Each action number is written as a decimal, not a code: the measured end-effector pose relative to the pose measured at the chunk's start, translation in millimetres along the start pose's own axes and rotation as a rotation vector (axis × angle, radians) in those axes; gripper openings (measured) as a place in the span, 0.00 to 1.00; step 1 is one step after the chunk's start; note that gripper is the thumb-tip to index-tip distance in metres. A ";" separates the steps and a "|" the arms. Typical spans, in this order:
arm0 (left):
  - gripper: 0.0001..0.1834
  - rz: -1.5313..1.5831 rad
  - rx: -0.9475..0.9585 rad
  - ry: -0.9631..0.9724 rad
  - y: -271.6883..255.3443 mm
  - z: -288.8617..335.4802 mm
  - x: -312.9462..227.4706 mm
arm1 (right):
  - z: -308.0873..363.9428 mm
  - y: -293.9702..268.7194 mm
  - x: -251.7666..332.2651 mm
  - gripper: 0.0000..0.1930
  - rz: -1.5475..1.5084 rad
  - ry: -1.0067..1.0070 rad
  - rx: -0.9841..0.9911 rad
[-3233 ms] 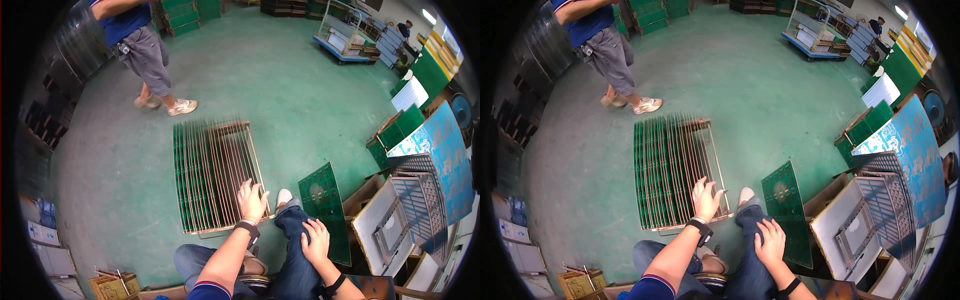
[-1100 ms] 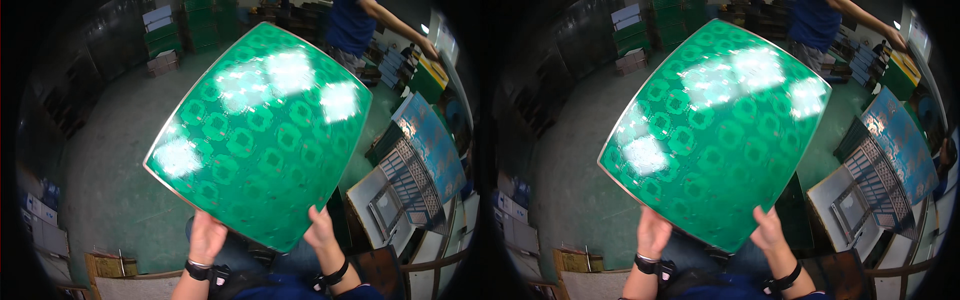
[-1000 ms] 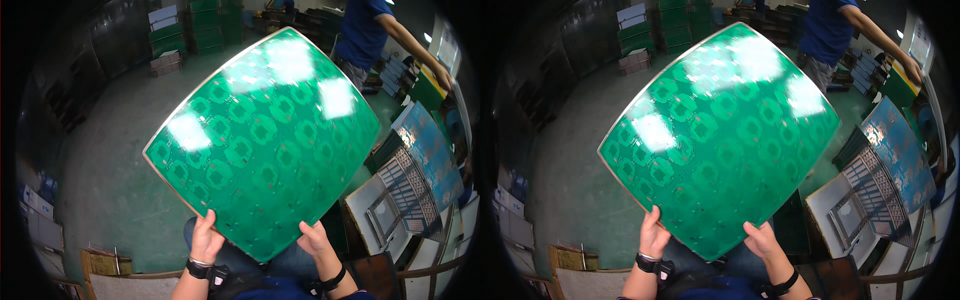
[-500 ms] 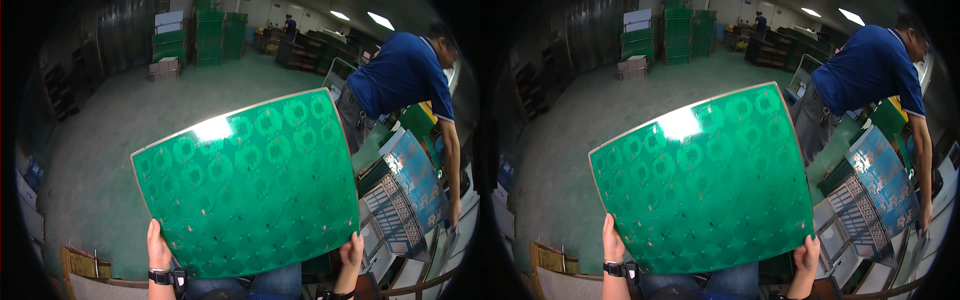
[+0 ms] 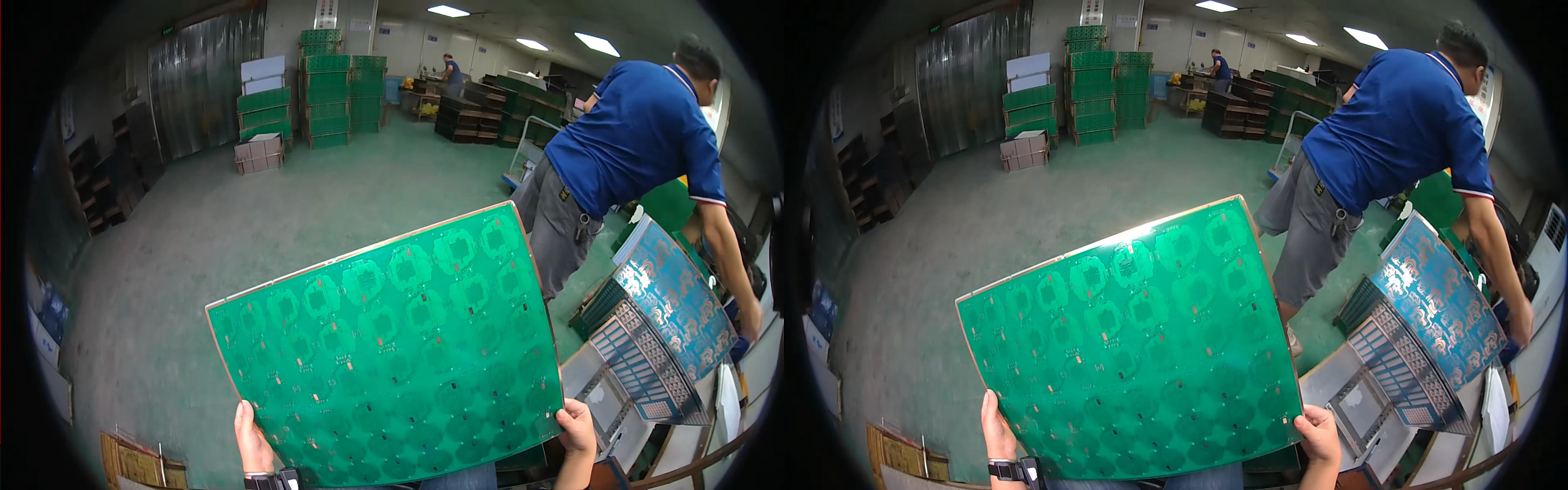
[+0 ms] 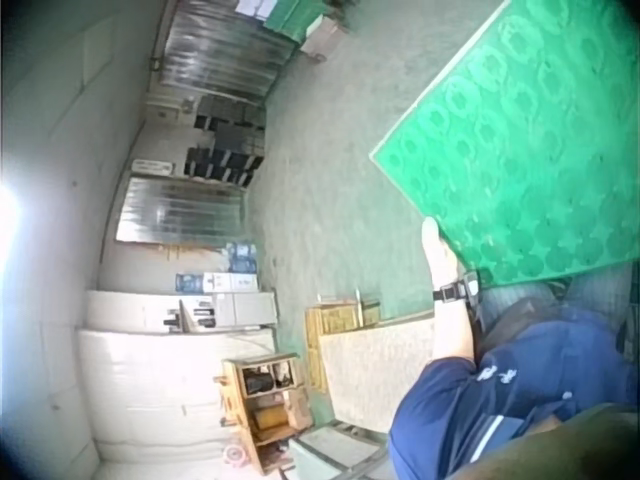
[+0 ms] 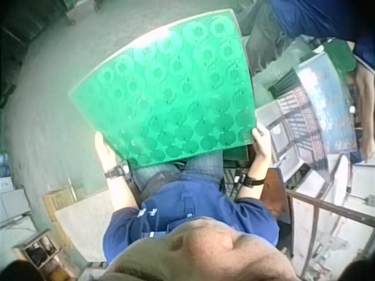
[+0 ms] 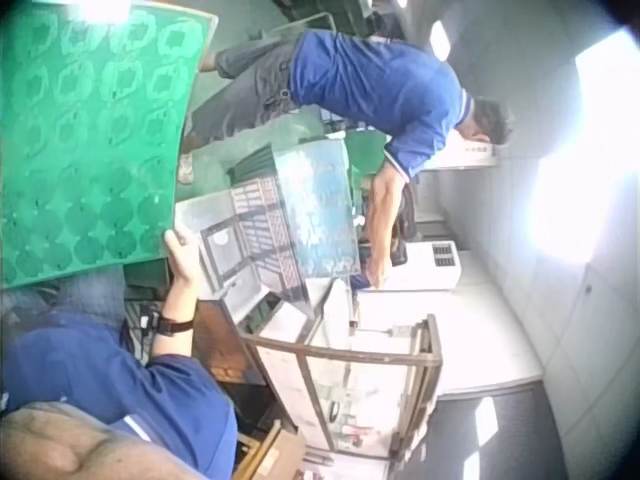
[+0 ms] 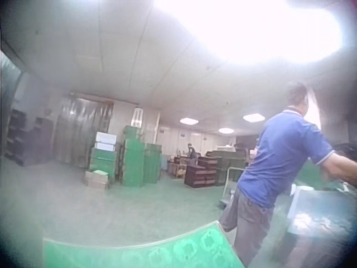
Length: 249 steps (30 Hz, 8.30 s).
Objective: Cleaning and inspecting large patterned pcb-like sheets with a cloth and placing them into a storage rack.
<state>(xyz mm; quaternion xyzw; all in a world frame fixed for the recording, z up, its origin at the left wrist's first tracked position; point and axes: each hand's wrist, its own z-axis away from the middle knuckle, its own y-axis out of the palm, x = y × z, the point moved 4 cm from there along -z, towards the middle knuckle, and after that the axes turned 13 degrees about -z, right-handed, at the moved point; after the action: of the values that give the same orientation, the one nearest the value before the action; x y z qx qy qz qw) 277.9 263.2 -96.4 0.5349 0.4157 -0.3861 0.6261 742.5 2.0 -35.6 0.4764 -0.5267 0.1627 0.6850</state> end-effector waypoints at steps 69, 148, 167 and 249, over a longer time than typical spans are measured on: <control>0.15 0.037 0.434 -0.111 95.2 73.3 -34.2 | -35.3 33.3 2.0 0.23 0.063 -0.036 -0.034; 0.18 -0.170 0.439 -0.063 42.4 11.5 -65.2 | -22.9 14.7 2.1 0.25 -0.014 -0.111 0.008; 0.26 0.341 0.743 -0.329 170.7 104.5 1.2 | -12.3 131.7 -94.2 0.23 -0.594 0.137 0.392; 0.21 -0.149 0.187 -0.047 60.7 36.2 -8.7 | -44.1 71.3 -6.7 0.25 0.036 0.005 0.063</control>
<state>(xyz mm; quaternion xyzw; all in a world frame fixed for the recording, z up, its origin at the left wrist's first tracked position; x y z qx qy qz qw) 335.1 235.6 -64.1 0.5491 0.4017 -0.4812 0.5527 713.2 75.4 -6.8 0.4879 -0.5280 0.1926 0.6679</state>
